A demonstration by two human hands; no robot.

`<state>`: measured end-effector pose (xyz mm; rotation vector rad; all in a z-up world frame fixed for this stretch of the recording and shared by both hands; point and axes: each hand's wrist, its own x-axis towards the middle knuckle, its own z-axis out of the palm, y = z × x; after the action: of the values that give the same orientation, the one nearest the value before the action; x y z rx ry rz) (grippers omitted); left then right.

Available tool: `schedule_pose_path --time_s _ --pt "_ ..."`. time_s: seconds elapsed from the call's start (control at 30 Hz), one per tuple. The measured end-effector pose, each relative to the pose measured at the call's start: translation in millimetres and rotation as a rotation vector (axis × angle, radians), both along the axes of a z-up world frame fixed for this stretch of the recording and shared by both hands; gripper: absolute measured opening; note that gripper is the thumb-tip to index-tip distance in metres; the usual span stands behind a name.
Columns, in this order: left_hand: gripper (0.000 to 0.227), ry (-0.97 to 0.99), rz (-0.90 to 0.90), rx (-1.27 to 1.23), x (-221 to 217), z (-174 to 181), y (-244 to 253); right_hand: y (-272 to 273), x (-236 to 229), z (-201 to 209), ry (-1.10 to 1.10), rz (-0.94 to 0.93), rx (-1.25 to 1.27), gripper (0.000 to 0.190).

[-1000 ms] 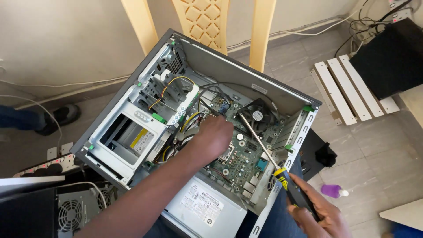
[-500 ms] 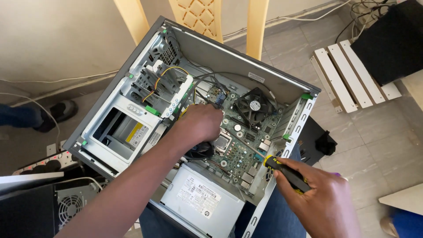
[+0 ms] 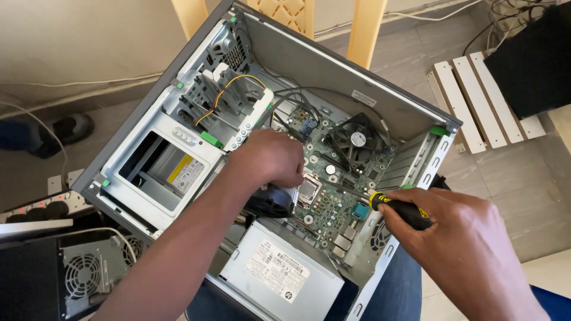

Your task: Using a screwdriver to loosen mounting screws and remove a CPU heatsink from a computer motherboard.

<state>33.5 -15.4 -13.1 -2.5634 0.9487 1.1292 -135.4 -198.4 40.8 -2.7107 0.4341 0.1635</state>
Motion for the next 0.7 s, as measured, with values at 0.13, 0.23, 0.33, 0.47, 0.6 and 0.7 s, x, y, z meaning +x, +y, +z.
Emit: schedule_pose_path --time_s 0.13,0.23,0.33,0.47,0.6,0.7 --pt "0.02 0.006 0.023 -0.011 8.4 -9.6 -4.0 11.4 16.3 5.8 0.091 -0.011 -0.098 0.021" --pt "0.024 0.006 -0.039 0.037 14.5 -21.5 -10.2 13.1 23.9 1.0 0.011 0.093 -0.083 0.019" --pt "0.031 0.037 -0.118 0.094 20.0 -25.1 -13.8 13.9 30.2 -1.8 0.052 0.11 -0.102 0.023" --pt "0.082 0.299 -0.116 0.069 23.0 -15.3 -9.5 16.3 34.9 -2.8 0.025 0.177 -0.166 0.019" --pt "0.08 0.282 -0.153 0.107 20.9 -15.3 -12.5 20.6 47.2 3.5 0.184 0.168 -0.315 0.03" --pt "0.057 0.225 -0.182 0.135 25.6 -34.2 -17.5 30.2 60.9 11.4 0.217 0.175 -0.32 0.034"
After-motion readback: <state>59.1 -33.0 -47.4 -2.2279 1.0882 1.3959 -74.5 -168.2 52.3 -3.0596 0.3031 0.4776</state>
